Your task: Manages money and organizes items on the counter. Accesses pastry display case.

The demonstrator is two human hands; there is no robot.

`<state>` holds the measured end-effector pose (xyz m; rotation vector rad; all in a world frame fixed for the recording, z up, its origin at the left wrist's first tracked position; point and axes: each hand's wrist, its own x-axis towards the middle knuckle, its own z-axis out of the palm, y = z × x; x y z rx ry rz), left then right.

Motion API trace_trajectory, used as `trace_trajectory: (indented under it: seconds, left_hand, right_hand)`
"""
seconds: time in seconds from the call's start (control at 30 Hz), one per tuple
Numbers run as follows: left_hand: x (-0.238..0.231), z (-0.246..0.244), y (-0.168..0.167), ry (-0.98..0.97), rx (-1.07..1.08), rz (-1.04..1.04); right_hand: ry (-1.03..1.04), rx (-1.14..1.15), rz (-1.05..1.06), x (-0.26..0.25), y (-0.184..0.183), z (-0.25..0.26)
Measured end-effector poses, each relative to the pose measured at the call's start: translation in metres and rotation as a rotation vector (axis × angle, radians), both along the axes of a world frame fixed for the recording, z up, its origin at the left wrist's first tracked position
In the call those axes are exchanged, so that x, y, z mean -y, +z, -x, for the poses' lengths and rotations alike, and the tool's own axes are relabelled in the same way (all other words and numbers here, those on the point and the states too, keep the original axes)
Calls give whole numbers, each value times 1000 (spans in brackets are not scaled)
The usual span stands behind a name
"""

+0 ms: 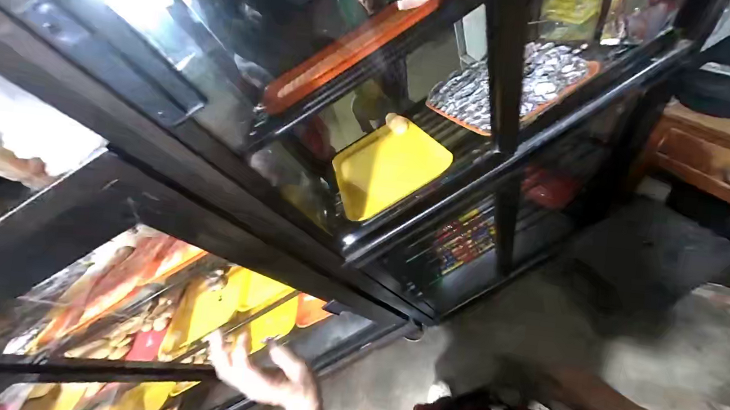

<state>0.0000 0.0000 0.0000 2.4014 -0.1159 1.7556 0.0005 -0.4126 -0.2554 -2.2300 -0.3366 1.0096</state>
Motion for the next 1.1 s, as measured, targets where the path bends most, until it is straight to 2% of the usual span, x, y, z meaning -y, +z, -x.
trace_trajectory:
  seconds: [0.07, 0.17, 0.33, 0.47, 0.63, 0.77, 0.9, 1.03, 1.1]
  left_hand:
    - [43, -30, -18, -5, -108, -133]
    - [101, -76, -14, -75, -134, -399]
    - [193, -150, -31, -346, -242, -321]
    - [280, -220, -72, -541, -382, -356]
    - [406, -306, -119, -852, -435, -297]
    - [495, -334, -137, -1073, -599, -362]
    - [579, -346, -163, -1271, -741, -418]
    - [657, -348, -197, -1334, -877, -515]
    - [701, -345, -209, -1339, -955, -527]
  right_hand:
    - [-34, 5, 46, 49, 7, -3]
    - [-119, 36, 123, 105, 21, -6]
    - [-357, -10, 173, 159, 27, -42]
    - [-464, -14, 121, 198, 21, -66]
    - [-646, -18, 119, 269, 14, -77]
    - [-888, 28, 116, 342, 41, -93]
    - [-1088, 255, 77, 422, 48, -116]
    - [-1324, 473, 314, 507, 55, -155]
    - [-1373, 575, 453, 567, 54, -176]
